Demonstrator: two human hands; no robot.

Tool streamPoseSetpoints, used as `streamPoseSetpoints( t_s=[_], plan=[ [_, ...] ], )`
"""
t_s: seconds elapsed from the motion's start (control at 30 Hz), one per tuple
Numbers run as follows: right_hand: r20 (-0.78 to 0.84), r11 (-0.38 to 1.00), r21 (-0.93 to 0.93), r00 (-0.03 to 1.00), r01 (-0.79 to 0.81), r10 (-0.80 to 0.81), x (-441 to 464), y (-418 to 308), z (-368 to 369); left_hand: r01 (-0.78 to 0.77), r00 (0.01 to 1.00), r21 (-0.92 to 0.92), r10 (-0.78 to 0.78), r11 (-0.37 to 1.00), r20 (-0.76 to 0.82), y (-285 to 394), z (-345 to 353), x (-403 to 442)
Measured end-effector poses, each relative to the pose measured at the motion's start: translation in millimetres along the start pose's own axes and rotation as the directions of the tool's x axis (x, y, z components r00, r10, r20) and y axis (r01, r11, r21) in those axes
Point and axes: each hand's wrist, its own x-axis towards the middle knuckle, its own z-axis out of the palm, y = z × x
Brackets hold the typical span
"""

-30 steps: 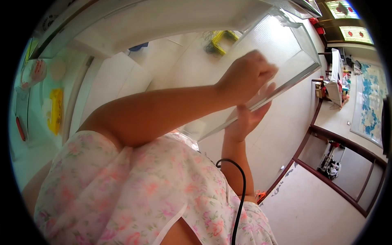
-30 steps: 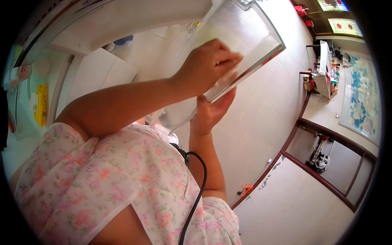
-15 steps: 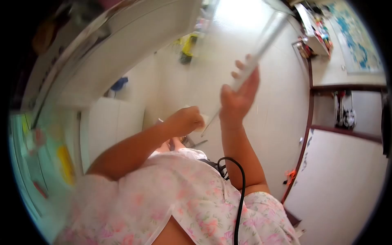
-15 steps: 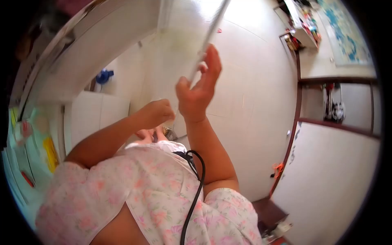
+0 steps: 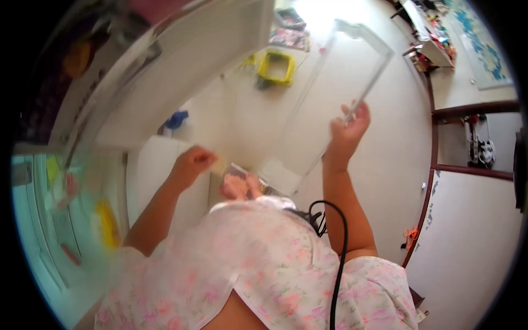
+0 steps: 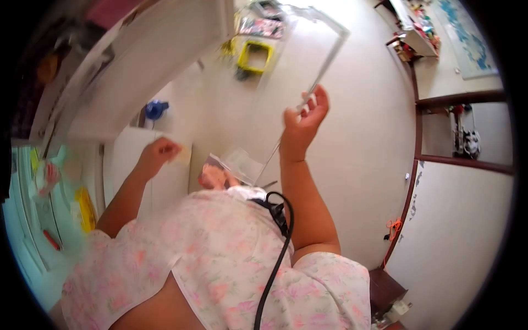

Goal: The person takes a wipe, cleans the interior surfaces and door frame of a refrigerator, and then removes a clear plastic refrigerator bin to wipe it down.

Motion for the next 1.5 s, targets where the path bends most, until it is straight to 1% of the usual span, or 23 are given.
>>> streamPoseSetpoints(
  t_s=[0.03, 0.07, 0.1, 0.13, 0.2, 0.3, 0.37, 0.47, 0.5, 0.53, 0.6, 0.63, 0.7, 0.83, 1.03, 1.13, 1.2, 1.27, 1.3, 1.37, 1.4, 1.47, 1.5],
  plan=[
    [0.022, 0.999, -0.01, 0.999, -0.035, 0.035, -2, 3, 3, -0.099, 0.993, 0.004, 0.099, 0.995, -0.06, 4, 2, 3],
    [-0.004, 0.988, 0.099, 0.993, -0.117, 0.117, -2, 3, 6, -0.203, 0.972, 0.015, 0.203, 0.979, -0.116, 14, 5, 9],
    [-0.021, 0.959, 0.21, 0.98, -0.188, 0.197, -10, -2, 4, -0.319, 0.935, 0.031, 0.32, 0.947, -0.155, 25, 12, 7],
    [0.0, 0.958, 0.2, 0.977, -0.208, 0.212, -16, -4, 7, -0.435, 0.878, 0.053, 0.436, 0.899, -0.195, 37, 18, 11],
    [0.039, 0.918, 0.328, 0.974, -0.222, 0.221, -25, -8, 14, -0.548, 0.826, 0.001, 0.542, 0.836, -0.152, 64, 30, 18],
    [0.108, 0.915, 0.341, 0.976, -0.216, 0.19, -27, -16, 21, -0.604, 0.779, 0.13, 0.617, 0.786, -0.111, 100, 53, 28],
    [0.139, 0.921, 0.326, 0.975, -0.212, 0.175, -29, -18, 28, -0.754, 0.598, 0.287, 0.798, 0.591, -0.072, 116, 67, 38],
    [0.177, 0.917, 0.326, 0.968, -0.229, 0.179, -37, -21, 40, -0.77, 0.55, 0.357, 0.834, 0.529, -0.047, 130, 79, 52],
    [0.188, 0.905, 0.342, 0.962, -0.252, 0.197, -40, -23, 42, -0.737, 0.492, 0.536, 0.871, 0.412, 0.007, 132, 79, 55],
    [0.199, 0.903, 0.336, 0.958, -0.266, 0.209, -43, -23, 44, -0.728, 0.505, 0.537, 0.863, 0.426, 0.0, 127, 80, 57],
    [0.182, 0.926, 0.315, 0.971, -0.208, 0.156, -43, -21, 46, -0.679, 0.511, 0.682, 0.842, 0.273, 0.171, 119, 83, 58],
    [0.187, 0.926, 0.312, 0.969, -0.214, 0.161, -43, -20, 45, -0.676, 0.517, 0.682, 0.84, 0.28, 0.167, 112, 85, 54],
    [0.133, 0.923, 0.344, 0.982, -0.172, 0.134, -39, -18, 45, -0.652, 0.64, 0.716, 0.686, 0.249, 0.345, 95, 89, 46],
    [0.086, 0.92, 0.39, 0.996, -0.041, 0.008, -27, -24, 46, -0.642, 0.731, 0.722, 0.489, 0.258, 0.476, 50, 103, 46],
    [0.113, 0.952, 0.281, 0.981, 0.122, -0.159, -19, -35, 54, -0.679, 0.631, 0.648, 0.726, 0.345, 0.275, 36, 114, 50],
    [0.121, 0.944, 0.305, 0.977, 0.129, -0.173, -23, -48, 57, -0.69, 0.578, 0.656, 0.779, 0.305, 0.245, 35, 123, 53],
    [0.128, 0.929, 0.332, 0.968, 0.162, -0.214, -25, -53, 55, -0.674, 0.593, 0.658, 0.777, 0.335, 0.211, 36, 128, 52],
    [0.132, 0.926, 0.33, 0.963, 0.181, -0.235, -25, -54, 53, -0.751, 0.602, 0.476, 0.771, 0.457, 0.209, 41, 130, 48],
    [0.13, 0.935, 0.308, 0.966, 0.176, -0.224, -22, -55, 51, -0.736, 0.61, 0.496, 0.769, 0.46, 0.191, 44, 130, 47],
    [0.103, 0.929, 0.344, 0.978, 0.134, -0.179, -10, -51, 44, -0.735, 0.678, 0.318, 0.663, 0.599, 0.317, 54, 122, 46],
    [0.092, 0.919, 0.378, 0.983, 0.111, -0.157, -4, -44, 37, -0.726, 0.686, 0.336, 0.662, 0.6, 0.301, 59, 119, 44],
    [0.067, 0.919, 0.381, 0.988, 0.102, -0.138, 6, -37, 28, -0.674, 0.714, 0.35, 0.452, 0.651, 0.535, 81, 107, 34],
    [0.045, 0.921, 0.369, 0.987, 0.127, -0.155, 9, -37, 20, -0.613, 0.748, 0.317, 0.401, 0.724, 0.53, 84, 108, 26]
  ],
)
